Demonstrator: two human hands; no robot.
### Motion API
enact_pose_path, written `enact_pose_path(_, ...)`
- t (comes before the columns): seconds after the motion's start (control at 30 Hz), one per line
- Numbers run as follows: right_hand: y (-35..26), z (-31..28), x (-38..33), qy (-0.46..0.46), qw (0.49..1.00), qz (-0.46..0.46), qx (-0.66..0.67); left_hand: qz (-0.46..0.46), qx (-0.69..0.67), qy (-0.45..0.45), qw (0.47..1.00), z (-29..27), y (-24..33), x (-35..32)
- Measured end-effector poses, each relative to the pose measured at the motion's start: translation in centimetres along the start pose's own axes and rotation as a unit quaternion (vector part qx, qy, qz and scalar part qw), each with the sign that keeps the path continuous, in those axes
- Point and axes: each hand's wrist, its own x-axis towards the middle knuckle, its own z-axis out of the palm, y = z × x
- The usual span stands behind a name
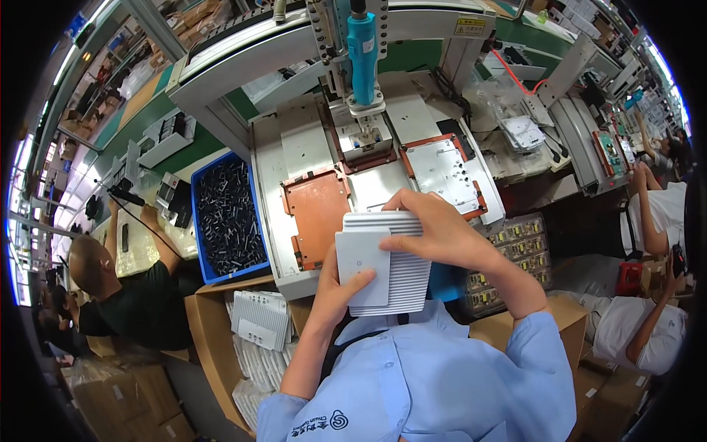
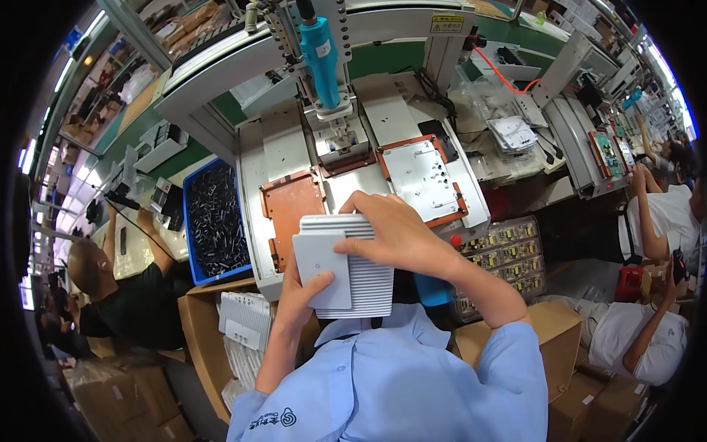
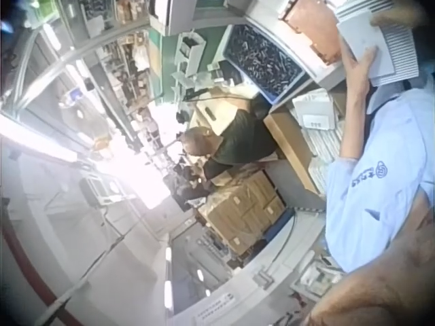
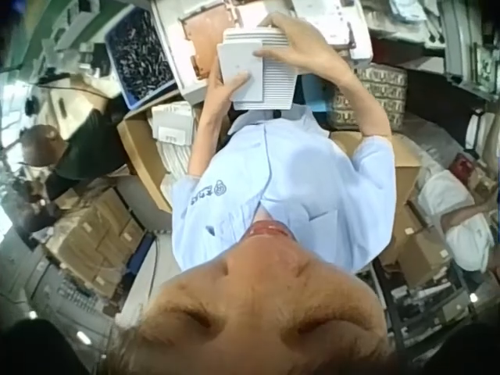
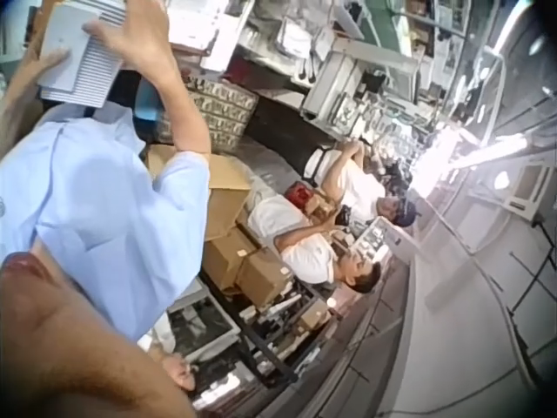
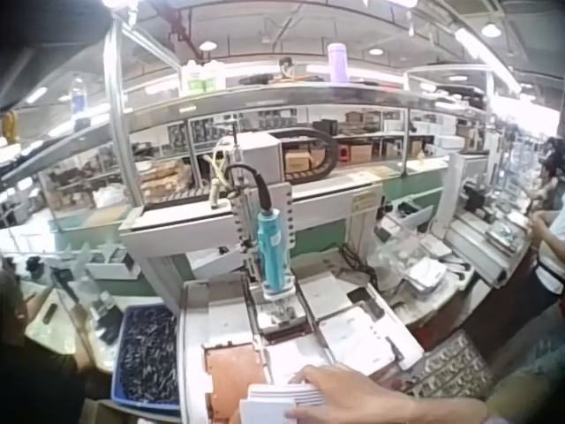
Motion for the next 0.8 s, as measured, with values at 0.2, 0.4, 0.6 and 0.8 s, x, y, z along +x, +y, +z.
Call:
enact_pose_path(0.2,3.8,-0.9,3.5,-0.028,0.999,0.011,0.038,-0.043,-0.073,0.045,0.995,1.4,0.9,2.8)
enact_pose_path(0.4,6.0,-0.9,6.6,-0.081,0.992,0.026,0.092,-0.061,-0.069,0.064,0.994,1.2,0.4,3.7)
enact_pose_path(0.6,6.0,-0.1,8.2,-0.115,0.992,0.049,0.021,-0.092,-0.092,0.077,0.989,0.7,0.8,4.1)
enact_pose_path(0.8,5.5,0.4,8.9,-0.107,0.993,0.018,0.052,-0.099,-0.104,0.084,0.986,-0.5,1.4,4.1)
